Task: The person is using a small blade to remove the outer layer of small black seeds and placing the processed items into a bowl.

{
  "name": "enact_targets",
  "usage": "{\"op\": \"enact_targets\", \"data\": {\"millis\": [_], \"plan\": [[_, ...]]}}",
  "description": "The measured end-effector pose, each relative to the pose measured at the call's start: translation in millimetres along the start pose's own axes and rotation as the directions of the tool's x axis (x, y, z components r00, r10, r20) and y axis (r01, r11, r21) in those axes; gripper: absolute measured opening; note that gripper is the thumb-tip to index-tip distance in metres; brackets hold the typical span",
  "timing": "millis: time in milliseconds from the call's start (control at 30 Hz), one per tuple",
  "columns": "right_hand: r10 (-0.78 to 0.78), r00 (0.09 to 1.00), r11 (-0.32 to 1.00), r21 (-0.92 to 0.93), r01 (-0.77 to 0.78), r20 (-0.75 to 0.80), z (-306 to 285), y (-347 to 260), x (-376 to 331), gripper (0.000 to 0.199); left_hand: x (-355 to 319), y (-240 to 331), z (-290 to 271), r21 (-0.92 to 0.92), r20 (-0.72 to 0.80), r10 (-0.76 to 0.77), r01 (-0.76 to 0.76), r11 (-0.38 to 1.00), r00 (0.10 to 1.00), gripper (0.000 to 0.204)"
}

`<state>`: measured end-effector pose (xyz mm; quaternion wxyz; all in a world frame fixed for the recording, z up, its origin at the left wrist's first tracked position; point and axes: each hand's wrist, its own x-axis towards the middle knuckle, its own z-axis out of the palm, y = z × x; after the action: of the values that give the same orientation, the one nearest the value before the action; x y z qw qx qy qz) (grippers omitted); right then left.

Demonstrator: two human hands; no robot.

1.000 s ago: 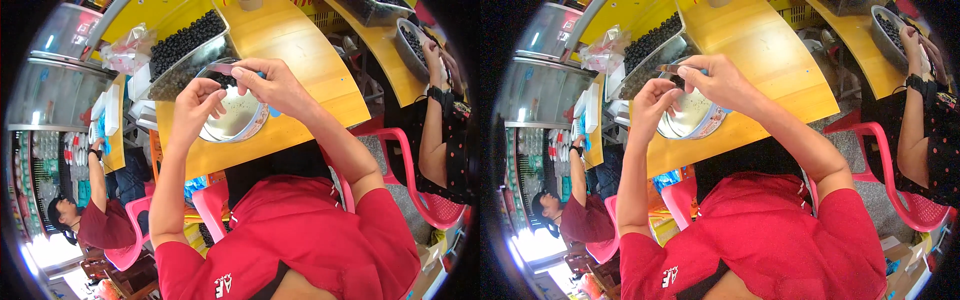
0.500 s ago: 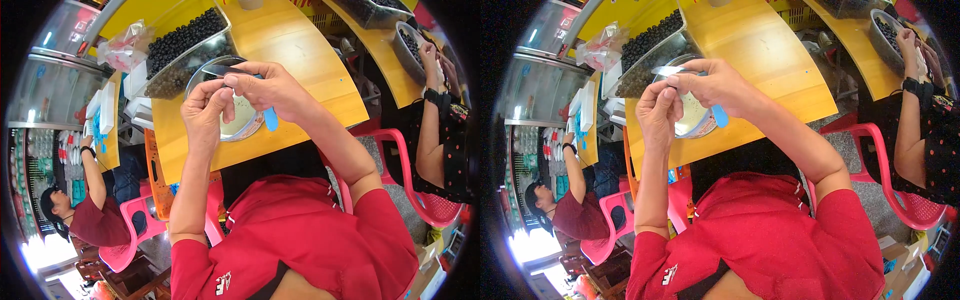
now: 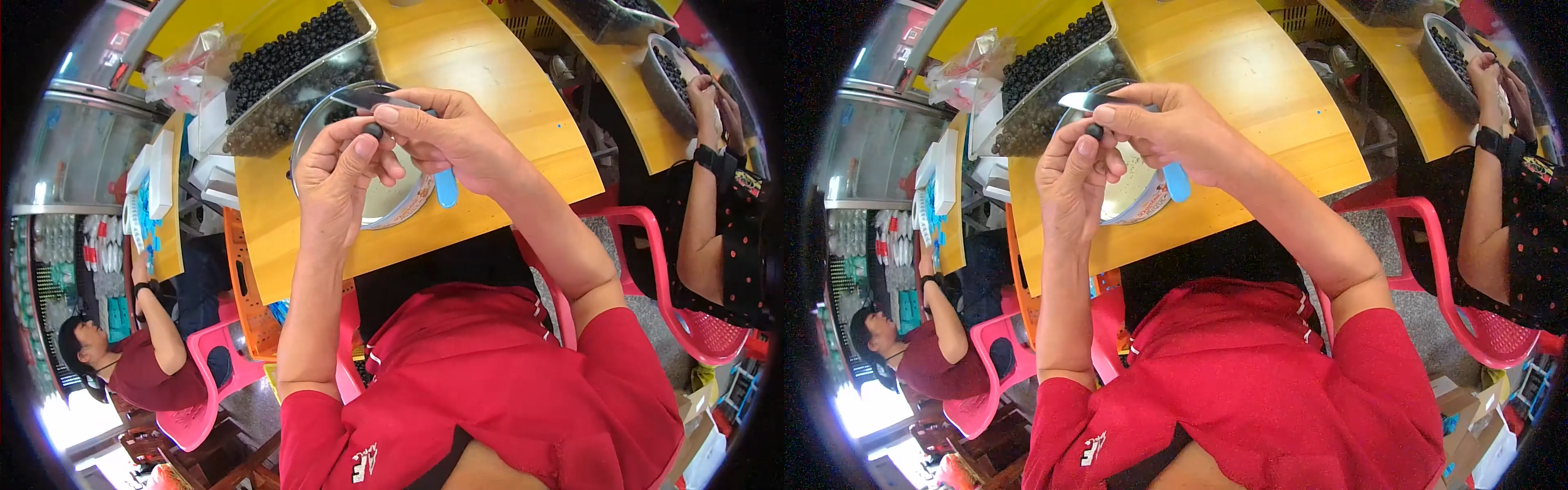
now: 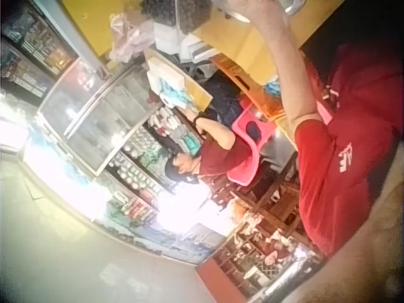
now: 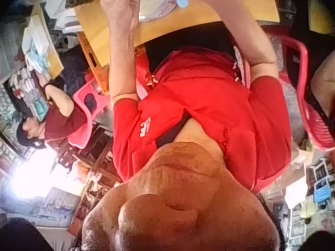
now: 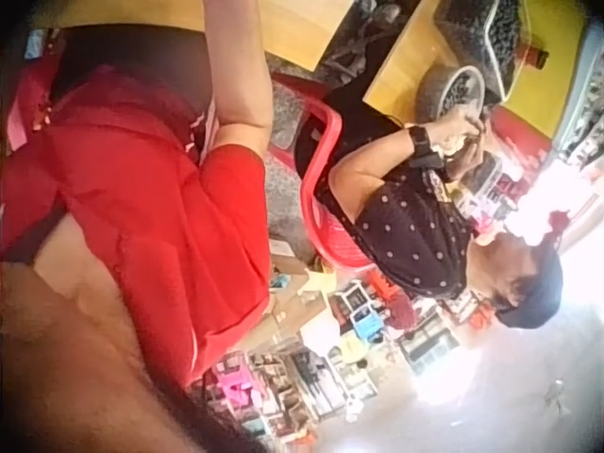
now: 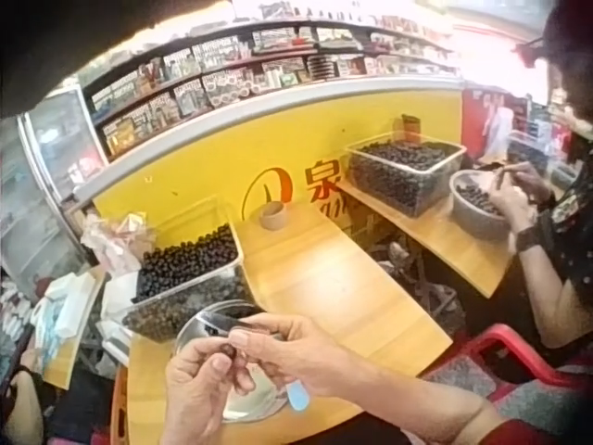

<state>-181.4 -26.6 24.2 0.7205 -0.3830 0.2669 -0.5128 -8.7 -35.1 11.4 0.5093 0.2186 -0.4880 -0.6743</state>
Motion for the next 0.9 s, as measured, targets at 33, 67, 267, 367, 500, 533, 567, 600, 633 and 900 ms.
{"op": "enact_targets", "data": {"millis": [33,67,267,367,500,533,567,600,633,900], "plan": [[-0.051,0.998,0.998,-0.039,0.050,-0.036,0.6,0.1,-0.8,0.023,0.5,-0.5,-0.3,0.007,0.001,0.019,-0.019,1.000,1.000,0.022],[-0.103,0.992,0.992,-0.079,0.097,-0.069,1.4,0.0,-1.9,0.023,1.0,-0.8,-0.6,0.013,0.002,0.039,-0.039,0.999,0.999,0.023],[-0.261,0.965,0.855,-0.457,0.245,0.029,10.5,-2.6,-7.9,0.029,0.8,-2.9,-6.4,0.090,-0.035,0.099,-0.095,0.991,0.995,0.018],[-0.353,0.934,0.793,-0.510,0.333,0.062,13.8,3.3,-6.4,0.032,1.2,-3.3,-8.4,0.135,-0.058,0.120,-0.111,0.984,0.991,0.017],[-0.398,0.917,0.742,-0.591,0.315,-0.011,14.7,6.4,-2.6,0.032,0.3,-3.5,-9.4,0.135,-0.066,0.144,-0.134,0.982,0.987,0.018],[-0.327,0.945,0.787,-0.562,0.256,-0.027,14.7,4.4,-3.5,0.032,0.1,-3.2,-10.6,0.119,-0.063,0.127,-0.119,0.986,0.990,0.018],[-0.254,0.966,0.826,-0.530,0.195,-0.041,14.6,2.8,-4.0,0.032,0.1,-2.7,-11.4,0.104,-0.058,0.111,-0.105,0.989,0.992,0.018],[-0.251,0.967,0.826,-0.530,0.192,-0.042,14.3,2.2,-4.0,0.032,-0.2,-1.8,-11.3,0.102,-0.060,0.110,-0.104,0.989,0.992,0.018],[-0.238,0.971,0.826,-0.529,0.193,-0.017,14.0,1.6,-3.8,0.032,-0.8,-0.5,-10.7,0.049,-0.058,0.081,-0.078,0.996,0.995,0.019],[-0.169,0.986,0.913,-0.378,0.153,-0.009,8.3,3.6,-1.3,0.028,-0.8,-1.8,-12.4,-0.157,-0.058,0.004,-0.013,0.987,0.998,0.021]]}}
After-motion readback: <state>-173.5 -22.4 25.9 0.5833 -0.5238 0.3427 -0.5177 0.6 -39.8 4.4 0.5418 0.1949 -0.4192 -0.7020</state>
